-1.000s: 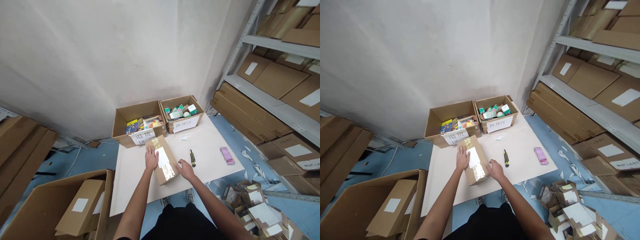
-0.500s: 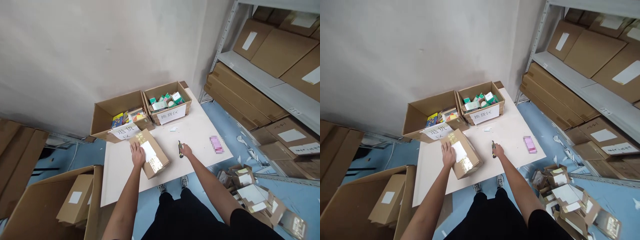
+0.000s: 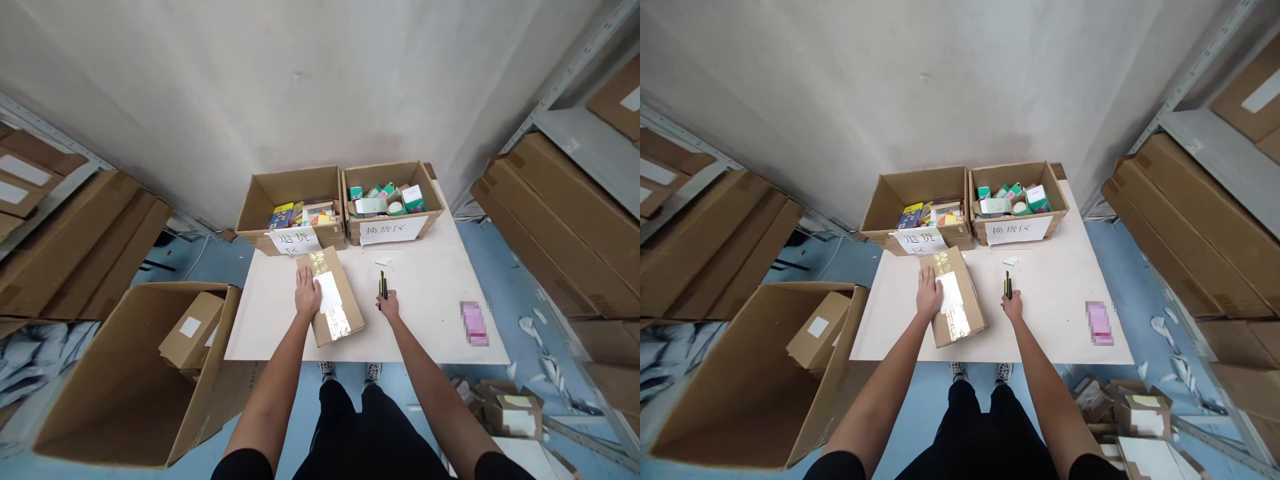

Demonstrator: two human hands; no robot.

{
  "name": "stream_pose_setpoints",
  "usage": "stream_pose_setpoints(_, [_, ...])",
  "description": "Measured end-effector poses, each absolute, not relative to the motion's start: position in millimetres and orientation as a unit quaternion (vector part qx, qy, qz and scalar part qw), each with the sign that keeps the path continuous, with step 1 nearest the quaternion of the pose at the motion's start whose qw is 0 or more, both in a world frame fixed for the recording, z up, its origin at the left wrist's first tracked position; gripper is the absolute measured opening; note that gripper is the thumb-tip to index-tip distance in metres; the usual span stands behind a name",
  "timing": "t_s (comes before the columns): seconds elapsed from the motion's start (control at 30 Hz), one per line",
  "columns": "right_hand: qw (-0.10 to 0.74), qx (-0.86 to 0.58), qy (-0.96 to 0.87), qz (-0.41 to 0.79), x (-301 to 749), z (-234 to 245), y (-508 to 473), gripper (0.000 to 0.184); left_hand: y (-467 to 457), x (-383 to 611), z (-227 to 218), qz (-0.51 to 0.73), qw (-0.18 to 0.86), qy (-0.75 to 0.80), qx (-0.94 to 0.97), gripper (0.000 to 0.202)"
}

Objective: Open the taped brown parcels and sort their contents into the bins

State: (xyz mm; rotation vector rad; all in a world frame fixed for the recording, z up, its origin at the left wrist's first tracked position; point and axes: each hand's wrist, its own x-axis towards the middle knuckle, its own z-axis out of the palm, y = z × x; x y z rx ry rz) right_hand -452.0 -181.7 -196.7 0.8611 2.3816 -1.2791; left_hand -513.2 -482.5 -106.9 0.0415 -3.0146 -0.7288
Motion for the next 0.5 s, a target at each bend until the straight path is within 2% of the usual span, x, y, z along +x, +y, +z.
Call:
stream_pose_setpoints(0.13, [0.05,0.171,0.828,-0.531,-481,-132,-214,0.06,-482,-511,-108,-0.258,0.027,-0.966,0.01,0.064])
stream_pose_setpoints(0.23, [0.026,0.055,0.865,-0.499,-507,-85,-255,0.063,-481,-510,-110,-0.273,0.036,-0.961,-0.002,0.064])
stream_pose_setpoints(0.37, [0.056,-0.011,0.918,-0.391,-543,-52,-315,0.057,-482,-510,-112,-0.292,0.039,-0.956,-0.004,0.065])
stream_pose_setpoints(0.5, [0.101,-0.015,0.945,-0.311,-558,-51,-346,0.055,-482,-509,-114,-0.309,0.034,-0.95,0.0,0.065])
